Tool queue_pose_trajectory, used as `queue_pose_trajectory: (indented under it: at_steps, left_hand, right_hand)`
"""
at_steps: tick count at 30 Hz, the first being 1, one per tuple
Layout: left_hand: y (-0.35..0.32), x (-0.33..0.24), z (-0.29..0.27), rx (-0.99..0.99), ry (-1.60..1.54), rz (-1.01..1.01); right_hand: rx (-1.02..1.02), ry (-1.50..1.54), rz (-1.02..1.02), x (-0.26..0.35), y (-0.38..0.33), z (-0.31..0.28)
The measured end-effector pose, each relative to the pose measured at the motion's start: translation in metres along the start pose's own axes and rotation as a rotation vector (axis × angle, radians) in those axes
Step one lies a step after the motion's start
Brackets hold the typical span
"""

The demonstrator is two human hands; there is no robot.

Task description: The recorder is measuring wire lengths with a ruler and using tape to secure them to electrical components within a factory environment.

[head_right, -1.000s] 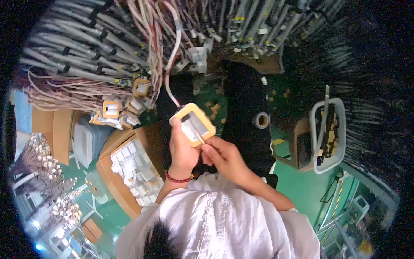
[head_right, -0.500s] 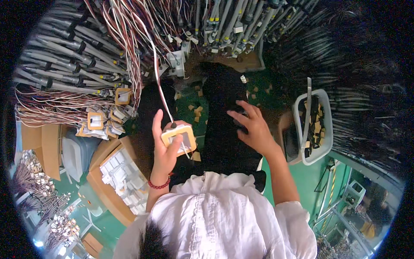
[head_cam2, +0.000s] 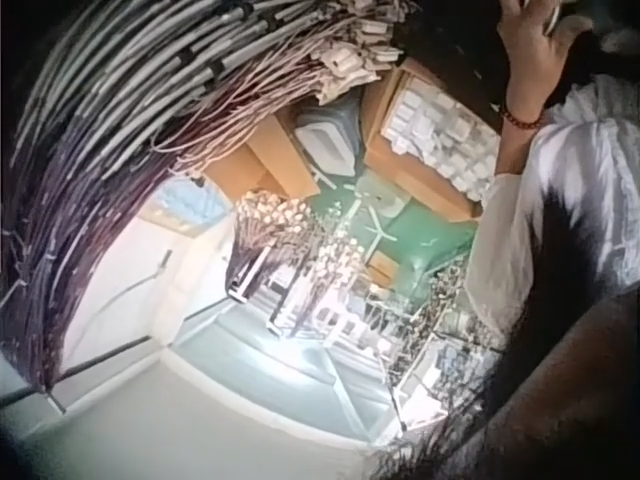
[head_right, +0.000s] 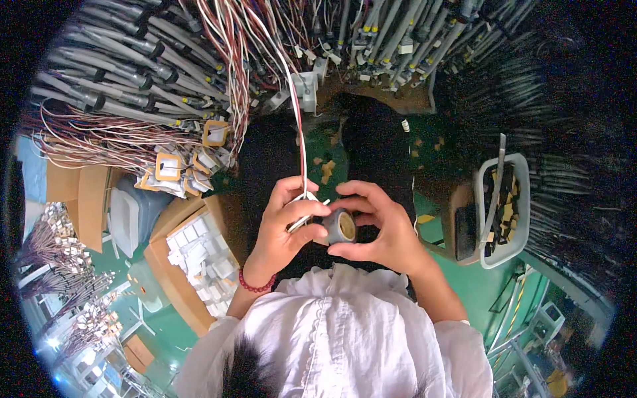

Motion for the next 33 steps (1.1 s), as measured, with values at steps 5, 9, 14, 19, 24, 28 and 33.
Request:
queue_pose_trajectory:
  at_steps: [5,9,14,19,24,28,33]
  left_hand:
    - [0.002,-0.009,-0.008,0.015,-0.027,0.024]
    - [-0.005,-0.008,-0.008,0.035,-0.09,-0.014]
    - [-0.006,-0.002,-0.008,0.038,-0.144,-0.02]
    - [-0.012,0.012,-0.011,0.066,-0.55,-0.051]
    - [-0.016,0.01,-0.011,0.11,-0.641,-0.069]
    - [-0.01,0.011,-0.018,0.177,-0.439,-0.018]
    - [-0.006,0.006,-0.028,0.216,-0.352,-0.064]
  right_hand:
    - [0.058,-0.086,0.0,0.006,-0.001,0.001]
    - [0.153,-0.137,-0.009,0.013,0.001,0.003]
    - [0.174,0.085,0.098,0.013,0.0,0.003]
    - [0.2,0.415,0.213,0.01,0.006,-0.005]
    - [0.219,0.297,0.158,0.006,0.035,-0.016]
    - [0.474,0.128,0.025,0.016,0.056,0.0]
    - [0.555,-0.055,-0.011,0.035,0.065,0.002]
Point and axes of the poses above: each hand's wrist, its own y-axis towards the middle knuckle, its own z-axis out of the palm, x = y × z, the point moved 2 cm from there along y, towards the middle knuckle, and after that the axes turned 4 degrees about -z, right-handed, at the moved point
